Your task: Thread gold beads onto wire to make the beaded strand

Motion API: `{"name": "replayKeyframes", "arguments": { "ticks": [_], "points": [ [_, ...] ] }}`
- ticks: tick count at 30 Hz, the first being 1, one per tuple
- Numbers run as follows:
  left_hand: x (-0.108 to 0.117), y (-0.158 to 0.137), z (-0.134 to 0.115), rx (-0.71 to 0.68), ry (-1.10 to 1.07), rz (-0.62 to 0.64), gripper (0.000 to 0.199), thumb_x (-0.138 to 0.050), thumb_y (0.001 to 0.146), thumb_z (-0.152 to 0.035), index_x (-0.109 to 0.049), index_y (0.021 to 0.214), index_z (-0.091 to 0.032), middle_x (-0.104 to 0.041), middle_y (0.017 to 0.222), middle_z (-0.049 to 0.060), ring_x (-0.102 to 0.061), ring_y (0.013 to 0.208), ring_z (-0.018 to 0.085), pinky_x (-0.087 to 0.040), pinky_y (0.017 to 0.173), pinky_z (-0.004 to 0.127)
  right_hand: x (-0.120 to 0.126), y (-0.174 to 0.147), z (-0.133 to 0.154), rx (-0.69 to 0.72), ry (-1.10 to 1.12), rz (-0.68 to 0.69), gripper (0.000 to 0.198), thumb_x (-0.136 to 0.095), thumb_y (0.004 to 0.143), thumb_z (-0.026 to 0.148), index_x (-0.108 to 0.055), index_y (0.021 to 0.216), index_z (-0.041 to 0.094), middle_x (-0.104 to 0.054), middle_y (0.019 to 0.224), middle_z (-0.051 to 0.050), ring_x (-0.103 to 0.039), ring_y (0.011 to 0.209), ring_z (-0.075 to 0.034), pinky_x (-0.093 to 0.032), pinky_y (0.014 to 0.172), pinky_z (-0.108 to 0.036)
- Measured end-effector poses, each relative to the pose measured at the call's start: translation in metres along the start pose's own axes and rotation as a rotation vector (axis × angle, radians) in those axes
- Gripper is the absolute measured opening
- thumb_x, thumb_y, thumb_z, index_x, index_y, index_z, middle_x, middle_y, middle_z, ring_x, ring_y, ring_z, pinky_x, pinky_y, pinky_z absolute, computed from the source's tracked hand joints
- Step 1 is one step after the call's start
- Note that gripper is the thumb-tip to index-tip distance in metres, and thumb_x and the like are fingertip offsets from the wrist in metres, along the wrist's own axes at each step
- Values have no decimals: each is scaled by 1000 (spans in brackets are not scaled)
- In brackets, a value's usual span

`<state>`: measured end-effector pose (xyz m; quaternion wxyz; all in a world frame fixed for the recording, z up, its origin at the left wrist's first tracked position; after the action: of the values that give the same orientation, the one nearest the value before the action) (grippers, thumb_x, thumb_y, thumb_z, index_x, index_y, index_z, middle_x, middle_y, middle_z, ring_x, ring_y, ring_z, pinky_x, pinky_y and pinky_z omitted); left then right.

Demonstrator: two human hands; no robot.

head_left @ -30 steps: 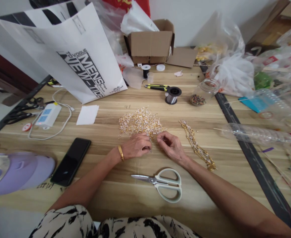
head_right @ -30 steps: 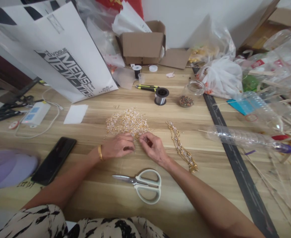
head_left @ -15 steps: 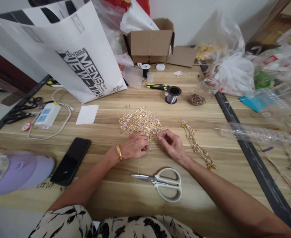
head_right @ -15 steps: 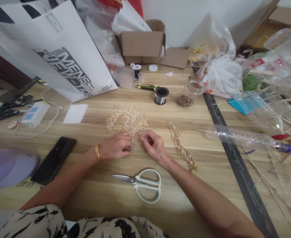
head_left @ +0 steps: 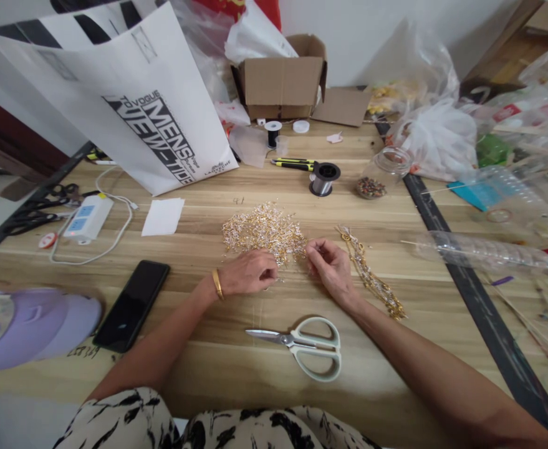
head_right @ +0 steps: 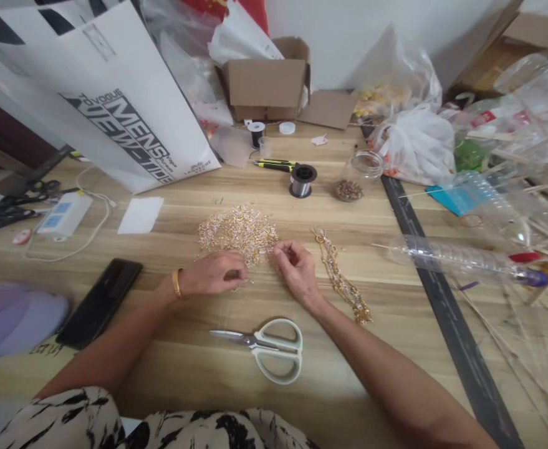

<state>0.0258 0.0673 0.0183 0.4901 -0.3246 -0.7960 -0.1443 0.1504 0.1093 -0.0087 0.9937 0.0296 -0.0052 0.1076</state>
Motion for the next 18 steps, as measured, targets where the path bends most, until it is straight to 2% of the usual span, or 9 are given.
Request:
{"name": "replayKeyframes", "arguments": {
  "ticks": [5, 11, 14, 18],
  "points": [
    [2, -3, 18, 167, -298, -35, 7, -58, 70, -10, -61, 65, -12, -61, 60, -1, -51, 55, 8, -38, 55, 19, 1, 1, -1, -19, 49, -5, 23, -60, 81, 39, -54, 76, 17, -47, 48, 6, -42, 40, -8, -36, 40, -20],
    [-5, -5, 30, 266, -557, -75, 4, -60, 70, -15, -62, 69, -11, -64, 60, 1, -55, 54, 8, -41, 53, 18, 5, 2, 1, -32, 89, -31, 24, -60, 82, 39, -53, 76, 17, -49, 48, 6, -42, 40, -7, -35, 40, -19],
    [-4, -3, 30, 260, -580, -106, 7, -59, 71, -14, -62, 77, -11, -64, 62, 0, -55, 56, 8, -44, 56, 18, 8, 3, 0, -39, 106, -51, 24, -59, 82, 40, -52, 77, 17, -51, 49, 5, -43, 41, -7, -36, 40, -19],
    [-1, -1, 28, 265, -470, -125, 19, -59, 71, -13, -67, 89, -11, -67, 70, 2, -57, 61, 9, -46, 61, 20, 11, 4, -2, -22, 128, -80, 23, -58, 83, 39, -53, 77, 18, -52, 50, 4, -44, 41, -8, -37, 42, -19]
  ]
}}
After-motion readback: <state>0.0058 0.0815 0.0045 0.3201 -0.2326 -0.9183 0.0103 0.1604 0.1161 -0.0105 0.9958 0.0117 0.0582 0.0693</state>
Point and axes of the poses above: each hand's wrist, its own y-axis towards the middle knuckle, its own x-axis out of the back of the hand, z = x × y, the point moved 9 cm from there along y, towards the middle knuckle
